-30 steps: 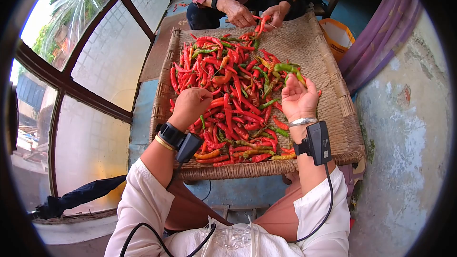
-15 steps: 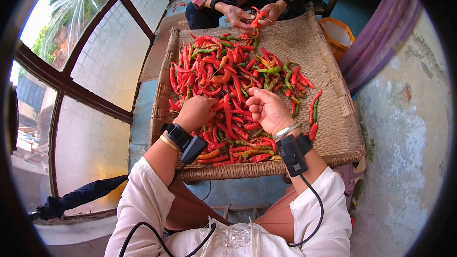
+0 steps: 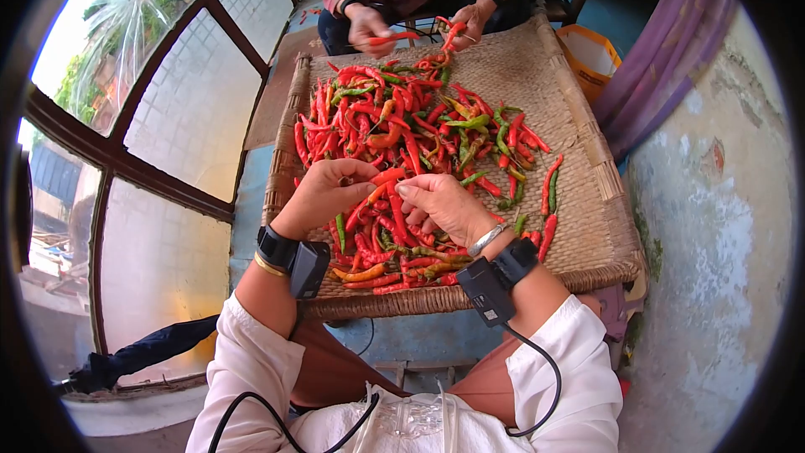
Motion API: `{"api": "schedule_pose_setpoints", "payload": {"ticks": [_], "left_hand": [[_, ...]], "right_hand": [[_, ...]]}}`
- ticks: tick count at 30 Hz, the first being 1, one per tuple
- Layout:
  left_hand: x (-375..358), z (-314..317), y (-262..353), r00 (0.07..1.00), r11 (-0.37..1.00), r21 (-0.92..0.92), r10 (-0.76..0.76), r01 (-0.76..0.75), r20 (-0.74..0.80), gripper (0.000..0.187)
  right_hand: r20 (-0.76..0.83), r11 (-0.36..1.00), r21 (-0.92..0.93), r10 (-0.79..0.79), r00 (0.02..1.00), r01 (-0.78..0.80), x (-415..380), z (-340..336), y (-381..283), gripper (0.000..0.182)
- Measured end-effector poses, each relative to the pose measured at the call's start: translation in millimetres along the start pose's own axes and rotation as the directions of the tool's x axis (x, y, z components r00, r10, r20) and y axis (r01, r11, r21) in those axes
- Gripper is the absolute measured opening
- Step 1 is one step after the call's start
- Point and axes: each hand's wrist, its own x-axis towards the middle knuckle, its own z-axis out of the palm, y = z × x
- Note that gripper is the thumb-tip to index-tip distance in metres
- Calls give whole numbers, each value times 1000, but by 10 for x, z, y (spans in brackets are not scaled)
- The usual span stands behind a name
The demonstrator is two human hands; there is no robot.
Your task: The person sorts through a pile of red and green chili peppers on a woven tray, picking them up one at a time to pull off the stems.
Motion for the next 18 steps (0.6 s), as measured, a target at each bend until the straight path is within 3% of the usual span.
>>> {"api": "schedule_pose_setpoints", "payload": {"ticks": [4,7,9,12,14,17,18], "left_hand": [[-15,111,40,994,984,-153,-85,95,67,15],[-14,177,78,989,983,-182,18,9,148,11],[-7,192,66,980,986,-168,21,13,198,14],[6,190,22,984,999,-49,16,-7,180,12],[24,170,-11,993,997,-70,-36,44,117,12],[65,146,-132,991,970,-205,-123,131,50,16],[69,142,-150,991,922,-365,-131,133,29,19]], "right_hand": [[16,988,96,-125,992,123,-10,48,16,23],[-4,974,193,-121,993,119,19,28,56,20],[-6,914,396,-92,996,87,44,-12,107,16],[-36,923,374,-85,996,92,20,-78,54,12],[-80,917,381,-91,993,115,7,-144,-4,10],[-168,902,394,-115,979,174,8,-334,-86,9],[-203,878,424,-146,968,221,-8,-389,-128,9]]}}
